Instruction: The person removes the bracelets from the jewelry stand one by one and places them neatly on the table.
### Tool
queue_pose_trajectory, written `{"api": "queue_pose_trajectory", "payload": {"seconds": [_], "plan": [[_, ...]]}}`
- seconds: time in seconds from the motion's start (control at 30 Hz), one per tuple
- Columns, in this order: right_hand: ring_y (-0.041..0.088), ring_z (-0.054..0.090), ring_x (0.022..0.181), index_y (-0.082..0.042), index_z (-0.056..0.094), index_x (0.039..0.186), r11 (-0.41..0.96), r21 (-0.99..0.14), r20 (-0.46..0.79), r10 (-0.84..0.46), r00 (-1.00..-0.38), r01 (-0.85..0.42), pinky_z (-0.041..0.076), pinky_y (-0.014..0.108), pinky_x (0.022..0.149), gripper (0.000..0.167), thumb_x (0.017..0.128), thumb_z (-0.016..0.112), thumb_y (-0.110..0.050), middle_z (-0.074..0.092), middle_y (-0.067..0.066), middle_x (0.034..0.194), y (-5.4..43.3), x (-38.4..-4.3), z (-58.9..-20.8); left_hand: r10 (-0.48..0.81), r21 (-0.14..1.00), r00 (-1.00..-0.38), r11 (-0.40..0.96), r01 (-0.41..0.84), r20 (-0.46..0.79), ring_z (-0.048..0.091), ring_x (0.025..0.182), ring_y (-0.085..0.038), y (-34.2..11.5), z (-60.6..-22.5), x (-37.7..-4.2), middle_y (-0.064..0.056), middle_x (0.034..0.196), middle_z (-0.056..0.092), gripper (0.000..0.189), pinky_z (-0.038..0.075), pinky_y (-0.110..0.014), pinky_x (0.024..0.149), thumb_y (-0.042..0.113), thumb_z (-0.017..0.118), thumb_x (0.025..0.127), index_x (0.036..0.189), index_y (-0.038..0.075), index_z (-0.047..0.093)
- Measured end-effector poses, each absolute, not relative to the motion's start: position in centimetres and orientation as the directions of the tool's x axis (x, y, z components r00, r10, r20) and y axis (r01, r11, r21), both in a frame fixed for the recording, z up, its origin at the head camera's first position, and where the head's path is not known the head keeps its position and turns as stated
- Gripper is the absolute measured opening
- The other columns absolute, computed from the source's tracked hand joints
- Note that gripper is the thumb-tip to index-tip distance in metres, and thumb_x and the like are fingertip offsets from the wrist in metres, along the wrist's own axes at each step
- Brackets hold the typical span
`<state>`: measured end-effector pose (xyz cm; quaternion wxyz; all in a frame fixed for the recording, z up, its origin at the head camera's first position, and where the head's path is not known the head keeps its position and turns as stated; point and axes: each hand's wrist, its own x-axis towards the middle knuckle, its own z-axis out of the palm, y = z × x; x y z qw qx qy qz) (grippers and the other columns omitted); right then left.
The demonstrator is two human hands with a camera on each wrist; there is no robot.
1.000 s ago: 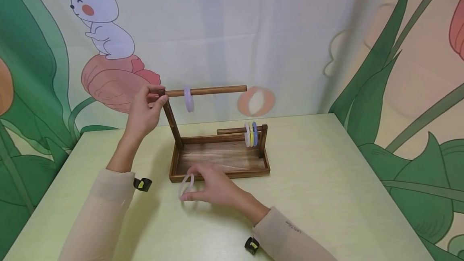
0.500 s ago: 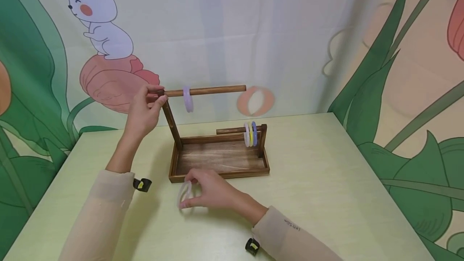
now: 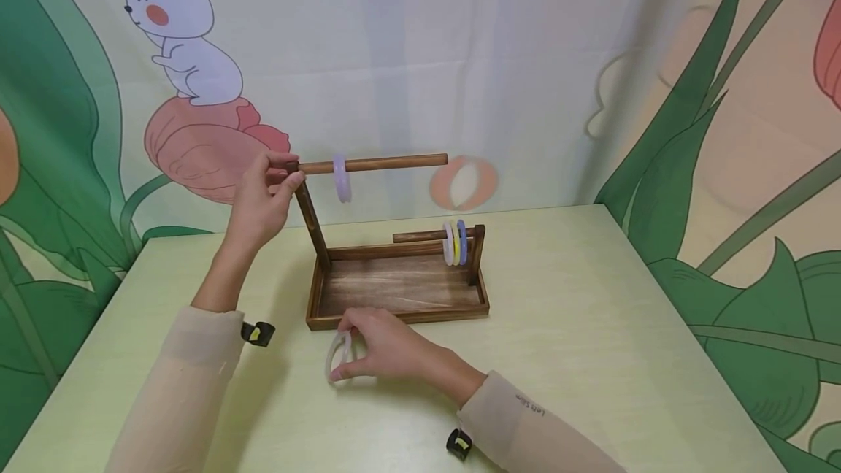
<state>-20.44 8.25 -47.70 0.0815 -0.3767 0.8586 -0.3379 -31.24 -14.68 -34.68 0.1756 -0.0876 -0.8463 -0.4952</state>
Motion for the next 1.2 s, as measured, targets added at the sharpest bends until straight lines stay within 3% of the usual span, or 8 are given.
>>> {"api": "queue_pose_trajectory", "payload": {"seconds": [0.37, 0.73, 1.2], "plan": [[0.013, 0.064, 0.109, -0.013, 0.067, 0.124, 0.512, -0.620, 0.081, -0.711, -0.698, -0.594, 0.053, 0.028, 0.098, 0.064, 0.080, 0.091, -0.052, 0.070, -0.003, 0.116, 8.45, -20.51, -47.74, -0.025, 0.803, -0.920, 0.498, 0.327, 0.391, 0.062, 0.125, -0.032, -14.59, -34.78, -31.26, -0.013, 0.127, 0.063, 0.032, 0.053, -0.051, 0.105, 0.019, 0.063, 0.109, 0.139, 0.008, 0.058], [0.006, 0.061, 0.105, -0.010, 0.067, 0.128, 0.561, -0.539, 0.034, -0.731, -0.682, -0.628, 0.052, 0.025, 0.095, 0.066, 0.080, 0.094, -0.046, 0.070, -0.003, 0.118, 8.69, -20.30, -47.71, -0.022, 0.801, -0.916, 0.495, 0.338, 0.400, 0.063, 0.123, -0.032, -14.71, -34.74, -31.27, -0.013, 0.125, 0.065, 0.033, 0.053, -0.051, 0.105, 0.019, 0.063, 0.108, 0.138, 0.007, 0.058], [0.009, 0.058, 0.106, -0.012, 0.067, 0.129, 0.566, -0.398, 0.051, -0.772, -0.634, -0.722, 0.052, 0.026, 0.090, 0.066, 0.081, 0.091, -0.051, 0.068, -0.006, 0.117, 8.73, -20.38, -48.29, -0.020, 0.797, -0.914, 0.497, 0.342, 0.405, 0.063, 0.123, -0.032, -14.64, -34.72, -31.16, -0.014, 0.124, 0.065, 0.032, 0.053, -0.051, 0.105, 0.018, 0.063, 0.108, 0.138, 0.007, 0.058]]}}
